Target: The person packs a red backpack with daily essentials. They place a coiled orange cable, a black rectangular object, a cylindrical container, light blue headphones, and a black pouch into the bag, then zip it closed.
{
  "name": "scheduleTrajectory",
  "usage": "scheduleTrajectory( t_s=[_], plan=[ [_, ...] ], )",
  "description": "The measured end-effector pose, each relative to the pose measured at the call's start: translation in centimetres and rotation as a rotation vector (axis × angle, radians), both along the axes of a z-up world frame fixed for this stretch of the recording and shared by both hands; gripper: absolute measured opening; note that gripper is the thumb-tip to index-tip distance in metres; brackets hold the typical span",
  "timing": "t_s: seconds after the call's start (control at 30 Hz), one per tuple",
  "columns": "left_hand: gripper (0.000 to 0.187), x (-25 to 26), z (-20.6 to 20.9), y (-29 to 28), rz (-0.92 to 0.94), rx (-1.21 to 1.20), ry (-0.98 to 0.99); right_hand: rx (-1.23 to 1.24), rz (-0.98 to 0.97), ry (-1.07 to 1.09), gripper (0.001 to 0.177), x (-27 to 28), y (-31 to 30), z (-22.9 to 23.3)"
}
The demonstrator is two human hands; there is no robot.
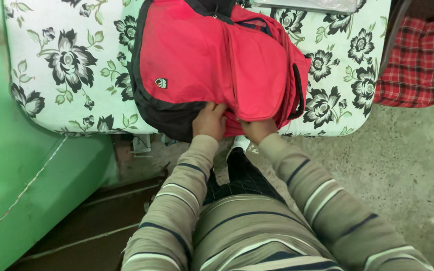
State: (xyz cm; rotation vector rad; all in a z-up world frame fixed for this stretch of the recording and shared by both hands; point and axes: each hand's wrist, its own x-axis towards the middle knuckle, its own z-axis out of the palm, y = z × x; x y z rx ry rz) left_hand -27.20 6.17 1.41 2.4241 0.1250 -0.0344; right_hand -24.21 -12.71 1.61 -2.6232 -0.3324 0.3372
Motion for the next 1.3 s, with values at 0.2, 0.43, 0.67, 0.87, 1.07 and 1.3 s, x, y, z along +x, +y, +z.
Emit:
scheduleTrajectory(
  t_s=[0.2, 0.43, 0.67, 0.87, 1.07, 1.3],
  plan=[
    [0.036, -0.4, -0.6, 0.7, 0.044, -0.088, 0.004, -0.023, 0.174, -0.014, 0.038, 0.9, 0.2, -1.4],
    [0.032, -0.5, -0.9, 0.2, 0.095, -0.084, -0.018, 0.103, 0.057, 0.351, 0.039, 1.7, 0.0, -2.0],
    [0.029, -0.7, -0.6, -0.2, 0.159, -0.102, -0.057, 0.298, -0.193, 0.8, 0.048, 1.6, 0.2, -4.6],
    [0.035, -0.7, 0.3, 0.0, 0.152, -0.114, -0.08, 0.332, 0.359, -0.066, 0.033, 1.7, -0.8, -6.8],
    [0.031, -0.6, 1.2, 0.0, 0.138, 0.053, -0.112, 0.459, -0.306, 0.44, 0.036, -1.2, 1.6, -1.4],
    [0.016, -0.3, 1.4, 0.9, -0.001, 0.202, -0.382, 0.442, -0.172, 0.124, 0.022, -2.4, 3.6, 4.2]
  ],
)
